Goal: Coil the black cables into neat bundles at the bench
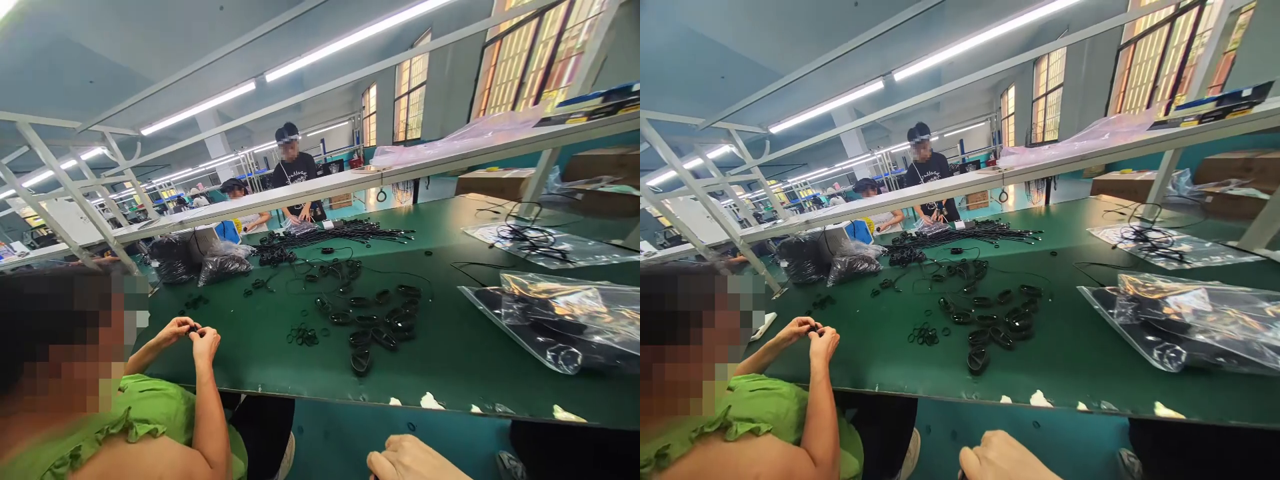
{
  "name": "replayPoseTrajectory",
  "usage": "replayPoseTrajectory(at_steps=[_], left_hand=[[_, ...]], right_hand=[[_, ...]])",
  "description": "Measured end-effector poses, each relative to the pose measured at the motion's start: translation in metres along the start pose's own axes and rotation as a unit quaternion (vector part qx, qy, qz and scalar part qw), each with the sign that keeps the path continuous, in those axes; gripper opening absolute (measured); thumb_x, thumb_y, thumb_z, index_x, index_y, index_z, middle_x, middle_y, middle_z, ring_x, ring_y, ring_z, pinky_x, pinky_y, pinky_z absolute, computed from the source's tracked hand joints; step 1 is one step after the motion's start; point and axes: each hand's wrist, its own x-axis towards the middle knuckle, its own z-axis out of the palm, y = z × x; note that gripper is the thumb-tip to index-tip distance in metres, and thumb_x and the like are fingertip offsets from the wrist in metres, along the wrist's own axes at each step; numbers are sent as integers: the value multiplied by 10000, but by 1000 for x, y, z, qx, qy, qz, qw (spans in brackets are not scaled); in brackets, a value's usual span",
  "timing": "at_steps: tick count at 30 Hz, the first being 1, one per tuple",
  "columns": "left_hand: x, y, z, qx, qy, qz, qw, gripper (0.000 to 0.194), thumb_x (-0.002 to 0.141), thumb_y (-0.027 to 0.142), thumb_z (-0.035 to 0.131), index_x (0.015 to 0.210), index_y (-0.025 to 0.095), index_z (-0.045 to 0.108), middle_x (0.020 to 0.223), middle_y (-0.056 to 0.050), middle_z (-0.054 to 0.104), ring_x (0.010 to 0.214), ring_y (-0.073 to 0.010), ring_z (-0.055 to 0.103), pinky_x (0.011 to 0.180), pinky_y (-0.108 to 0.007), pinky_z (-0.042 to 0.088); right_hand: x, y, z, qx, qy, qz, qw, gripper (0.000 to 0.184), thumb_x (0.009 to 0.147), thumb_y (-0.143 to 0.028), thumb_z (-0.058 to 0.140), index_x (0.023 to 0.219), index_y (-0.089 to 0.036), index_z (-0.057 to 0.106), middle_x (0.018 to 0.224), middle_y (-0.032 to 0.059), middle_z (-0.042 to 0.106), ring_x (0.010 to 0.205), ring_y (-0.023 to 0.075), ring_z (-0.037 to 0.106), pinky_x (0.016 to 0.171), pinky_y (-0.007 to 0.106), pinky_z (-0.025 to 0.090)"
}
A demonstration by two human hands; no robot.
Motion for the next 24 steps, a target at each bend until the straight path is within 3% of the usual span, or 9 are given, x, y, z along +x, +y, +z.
replayPoseTrajectory(at_steps=[4, 5, 6, 8, 10, 15, 19, 21, 24], left_hand=[[15, -9, -19, 5, 46, -19, 999, 115, 688, 253, 668, 729, 153, 629, 629, -45, 661, 548, -149, 634, 433, -153, 470], [18, -12, -24, 3, 48, -24, 999, 174, 719, 305, 636, 791, 147, 631, 675, -64, 670, 583, -166, 644, 441, -170, 483], [21, -16, -29, 2, 44, -26, 999, 224, 737, 340, 612, 841, 143, 627, 734, -79, 676, 622, -182, 652, 451, -189, 495], [26, -26, -38, 7, 23, -16, 1000, 238, 765, 333, 581, 908, 144, 608, 842, -87, 675, 691, -190, 658, 486, -220, 520], [29, -37, -45, 13, 3, -7, 1000, 161, 810, 234, 516, 925, 149, 590, 851, -58, 671, 713, -150, 658, 541, -223, 536], [34, -53, -56, 34, 9, 3, 999, 357, 814, 6, 262, 908, 162, 568, 672, 22, 638, 638, -47, 637, 600, -187, 535], [30, -46, -57, 67, -8, 25, 997, 220, 750, 61, 472, 914, 154, 586, 686, 21, 624, 760, -55, 642, 692, -191, 535], [27, -38, -50, 91, -22, 7, 996, 226, 680, 143, 619, 900, 190, 600, 744, 9, 627, 848, -85, 634, 737, -217, 535], [22, -27, -23, 111, -28, -25, 993, 178, 672, 297, 662, 835, 318, 592, 770, 6, 605, 871, -125, 628, 647, -259, 542]], right_hand=[[131, -45, 22, 76, 51, 16, 996, 183, 867, -347, 499, 967, -219, 583, 972, 34, 619, 761, 130, 596, 654, 289, 503], [166, -56, 32, 95, 62, 17, 993, 218, 895, -344, 440, 1007, -218, 578, 1001, 33, 616, 802, 143, 604, 674, 299, 512], [197, -65, 42, 112, 69, 19, 991, 398, 944, -335, 238, 1037, -160, 584, 972, 7, 615, 843, 168, 615, 694, 300, 514], [243, -75, 66, 138, 71, 37, 987, 439, 951, -317, 198, 1020, -138, 593, 936, 4, 629, 833, 168, 628, 680, 290, 526], [266, -75, 89, 150, 65, 59, 985, 378, 949, -297, 249, 1022, -145, 588, 950, 13, 637, 840, 166, 630, 674, 288, 536], [290, -64, 114, 145, 43, 83, 985, 266, 926, -276, 371, 1131, -193, 520, 1098, 63, 603, 955, 214, 599, 719, 352, 546], [279, -40, 82, 130, 17, 12, 991, 295, 935, -254, 337, 1182, -201, 490, 1164, 55, 567, 999, 222, 575, 766, 377, 527], [249, 5, 56, 110, -12, -16, 994, 257, 916, -293, 398, 1119, -223, 539, 1116, 33, 592, 937, 202, 592, 740, 361, 529], [197, 109, 34, 50, -70, 9, 996, 119, 826, -222, 573, 922, -157, 604, 891, 14, 645, 734, 138, 619, 629, 310, 541]])
